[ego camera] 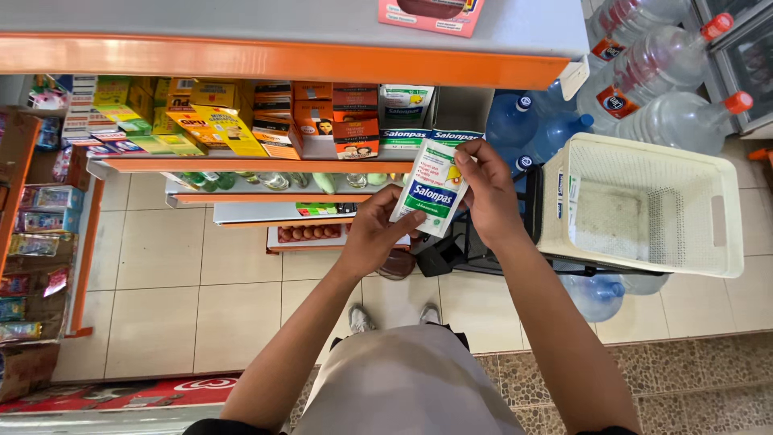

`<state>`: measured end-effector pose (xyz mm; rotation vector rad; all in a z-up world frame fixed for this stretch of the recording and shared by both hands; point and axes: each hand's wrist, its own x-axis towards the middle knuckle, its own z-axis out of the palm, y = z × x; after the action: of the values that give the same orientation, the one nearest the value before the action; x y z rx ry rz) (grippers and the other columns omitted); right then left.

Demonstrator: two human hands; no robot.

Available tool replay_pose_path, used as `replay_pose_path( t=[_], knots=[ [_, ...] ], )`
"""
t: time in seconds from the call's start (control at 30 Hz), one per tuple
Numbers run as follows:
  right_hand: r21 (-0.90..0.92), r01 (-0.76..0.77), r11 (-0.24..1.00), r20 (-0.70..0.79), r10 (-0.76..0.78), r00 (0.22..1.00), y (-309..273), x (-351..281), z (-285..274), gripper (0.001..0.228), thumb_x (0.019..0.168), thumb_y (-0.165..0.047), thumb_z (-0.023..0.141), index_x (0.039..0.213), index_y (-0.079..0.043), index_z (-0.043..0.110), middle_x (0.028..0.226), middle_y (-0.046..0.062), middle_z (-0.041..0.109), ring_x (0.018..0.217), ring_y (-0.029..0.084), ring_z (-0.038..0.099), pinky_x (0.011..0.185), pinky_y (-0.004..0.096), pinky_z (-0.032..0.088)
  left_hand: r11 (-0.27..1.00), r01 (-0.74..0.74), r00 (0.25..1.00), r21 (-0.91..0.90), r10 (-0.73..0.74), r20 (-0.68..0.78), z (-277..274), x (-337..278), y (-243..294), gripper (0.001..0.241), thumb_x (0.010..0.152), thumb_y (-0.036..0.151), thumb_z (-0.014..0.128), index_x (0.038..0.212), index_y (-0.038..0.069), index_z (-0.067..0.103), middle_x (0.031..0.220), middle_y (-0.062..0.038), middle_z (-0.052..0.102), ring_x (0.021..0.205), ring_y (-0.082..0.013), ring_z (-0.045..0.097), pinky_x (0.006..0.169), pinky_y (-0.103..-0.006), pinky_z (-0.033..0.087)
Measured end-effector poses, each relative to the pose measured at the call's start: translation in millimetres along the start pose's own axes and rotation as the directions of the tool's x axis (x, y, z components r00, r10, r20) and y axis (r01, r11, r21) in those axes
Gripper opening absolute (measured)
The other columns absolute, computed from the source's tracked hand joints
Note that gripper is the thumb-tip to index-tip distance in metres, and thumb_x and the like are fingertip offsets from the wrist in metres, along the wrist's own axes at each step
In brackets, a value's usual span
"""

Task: The person picks up packets from a store shelf and places them into a white bin, repeating this action for several packets.

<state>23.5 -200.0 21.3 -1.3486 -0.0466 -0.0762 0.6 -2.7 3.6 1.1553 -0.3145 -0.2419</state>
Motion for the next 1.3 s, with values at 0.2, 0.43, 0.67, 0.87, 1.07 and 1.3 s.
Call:
replay_pose_path(
  t=[0.2, 0.43, 0.67, 0.87, 1.07, 1.3],
  knots=[
    [-0.103, 0.058, 0.993, -0.02, -0.06, 0.998, 8.7, -14.0, -24.9, 0.023, 0.11, -0.027, 0.054, 0.109, -0.005, 0.056, 0.083, 0.013, 0.058, 0.058, 0.017, 0.058, 0.048, 0.028, 0.05, 0.998, -0.056, 0.998, 0.018, 0.057, -0.041, 7.2, 8.0, -0.6, 0.011, 0.101, 0.012, 0.069, 0.101, 0.001, 0.067, 0.077, -0.012, 0.066, 0.072, -0.0096, 0.063, 0.063, -0.0261, 0.06],
    [-0.132, -0.083, 0.988, -0.157, 0.062, 0.986, 4.8, -88.3, -34.6, 0.019, 0.101, -0.016, 0.066, 0.105, 0.001, 0.059, 0.075, 0.012, 0.061, 0.06, 0.02, 0.069, 0.05, 0.029, 0.057, 0.99, -0.077, 0.989, 0.115, 0.091, -0.119, 23.2, 33.1, -16.1, 0.014, 0.108, 0.016, 0.063, 0.109, 0.004, 0.068, 0.087, -0.012, 0.07, 0.065, -0.0047, 0.056, 0.054, -0.0244, 0.051],
    [0.006, -0.133, 0.991, -0.255, 0.13, 0.958, 26.1, -118.2, -34.9, 0.019, 0.101, -0.017, 0.065, 0.102, 0.002, 0.06, 0.072, 0.017, 0.067, 0.06, 0.023, 0.069, 0.053, 0.032, 0.057, 0.984, 0.027, 1.0, 0.173, -0.026, -0.006, 49.4, 61.6, -31.6, 0.015, 0.1, 0.019, 0.073, 0.104, 0.005, 0.073, 0.088, -0.013, 0.075, 0.066, -0.0115, 0.069, 0.048, -0.024, 0.058],
    [-0.009, -0.122, 0.992, -0.464, 0.104, 0.88, 12.4, -111.3, -88.8, 0.019, 0.102, -0.019, 0.064, 0.107, -0.003, 0.055, 0.082, 0.01, 0.063, 0.065, 0.02, 0.068, 0.054, 0.027, 0.056, 0.976, 0.145, 0.983, 0.165, -0.161, 0.085, 77.2, 76.4, -50.8, 0.025, 0.099, 0.018, 0.073, 0.116, 0.002, 0.066, 0.085, -0.012, 0.068, 0.065, -0.0134, 0.067, 0.049, -0.0261, 0.061],
    [-0.088, -0.074, 0.993, -0.629, 0.002, 0.777, -5.2, -67.1, -168.7, 0.017, 0.105, -0.024, 0.065, 0.102, -0.009, 0.058, 0.079, 0.002, 0.057, 0.055, 0.013, 0.062, 0.05, 0.021, 0.051, 0.966, 0.236, 0.947, 0.103, -0.253, 0.199, 135.9, 87.5, -75.3, 0.053, 0.093, 0.01, 0.073, 0.141, 0.002, 0.052, 0.083, -0.012, 0.06, 0.061, -0.0177, 0.068, 0.052, -0.0279, 0.062],
    [-0.165, -0.038, 0.986, -0.65, -0.08, 0.756, -33.8, -26.7, -234.9, 0.019, 0.1, -0.027, 0.073, 0.105, -0.01, 0.069, 0.073, -0.002, 0.055, 0.06, 0.003, 0.059, 0.053, 0.016, 0.05, 0.943, 0.329, 0.914, 0.044, -0.329, 0.236, 211.1, 115.0, -141.6, 0.037, 0.095, 0.016, 0.074, 0.127, 0.002, 0.059, 0.088, -0.013, 0.07, 0.068, -0.0216, 0.076, 0.058, -0.0274, 0.065]
  ],
)
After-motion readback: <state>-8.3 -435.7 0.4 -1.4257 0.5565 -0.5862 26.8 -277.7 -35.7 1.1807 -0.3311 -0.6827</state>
